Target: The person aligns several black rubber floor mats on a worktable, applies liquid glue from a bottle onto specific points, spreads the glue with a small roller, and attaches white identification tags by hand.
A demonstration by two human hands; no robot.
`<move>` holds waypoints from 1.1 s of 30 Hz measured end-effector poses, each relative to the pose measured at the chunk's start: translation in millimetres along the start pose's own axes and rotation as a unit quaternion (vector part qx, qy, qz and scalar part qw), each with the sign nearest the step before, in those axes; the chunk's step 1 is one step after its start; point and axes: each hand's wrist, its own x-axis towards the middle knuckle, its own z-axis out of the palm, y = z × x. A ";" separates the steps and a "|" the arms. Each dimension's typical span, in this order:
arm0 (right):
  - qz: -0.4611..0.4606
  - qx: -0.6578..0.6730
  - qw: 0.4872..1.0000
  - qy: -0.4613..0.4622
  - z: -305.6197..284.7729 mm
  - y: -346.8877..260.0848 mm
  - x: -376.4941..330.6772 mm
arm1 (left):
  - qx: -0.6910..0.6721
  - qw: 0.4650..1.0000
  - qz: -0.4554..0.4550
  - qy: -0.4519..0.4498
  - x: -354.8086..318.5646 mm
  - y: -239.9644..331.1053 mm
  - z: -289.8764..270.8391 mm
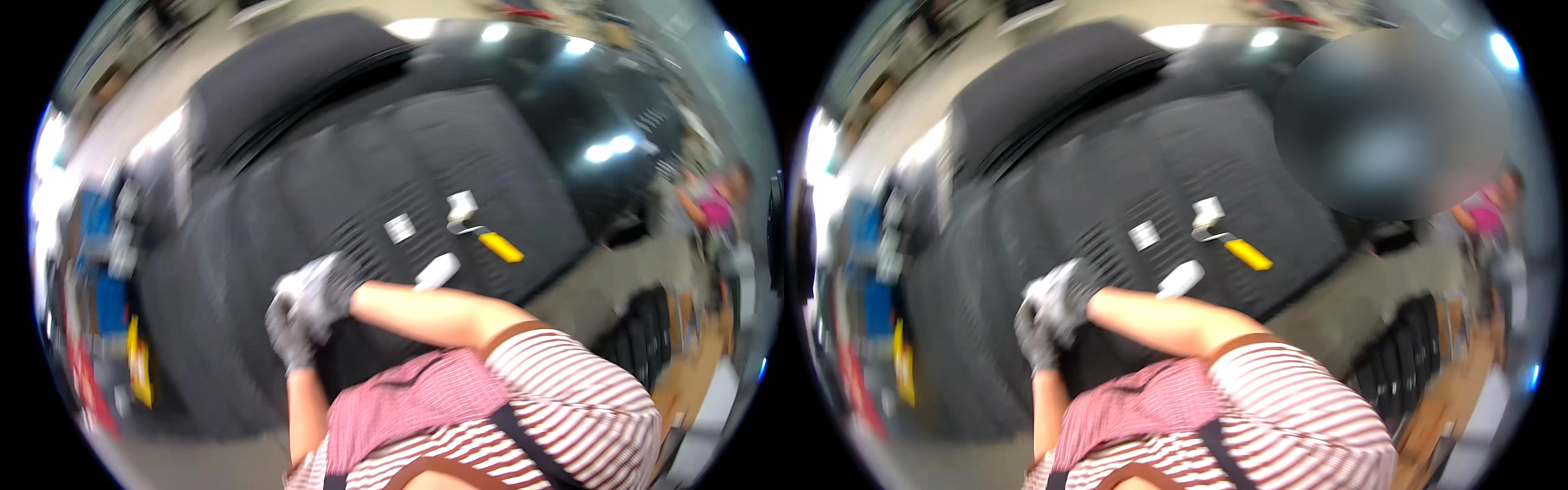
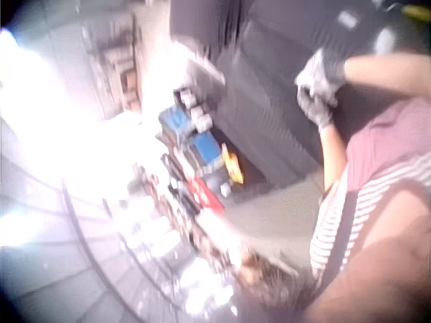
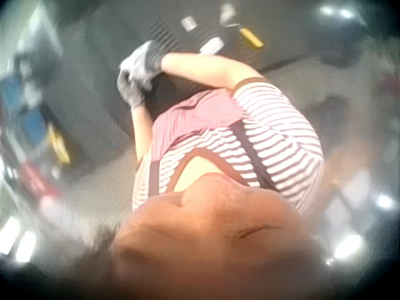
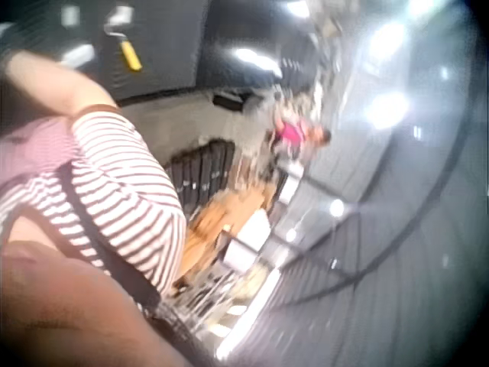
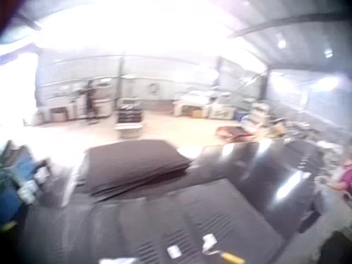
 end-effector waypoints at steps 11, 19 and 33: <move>0.084 0.042 0.995 0.019 84.9 51.1 34.5 | -0.006 1.000 -0.011 0.016 -11.2 5.1 5.1; 0.112 0.249 0.961 -0.048 62.6 55.7 19.3 | 0.028 0.997 0.060 -0.026 4.1 22.6 -4.7; 0.171 0.513 0.823 0.174 22.0 71.8 -83.7 | 0.240 0.965 0.096 0.048 25.2 22.5 -72.3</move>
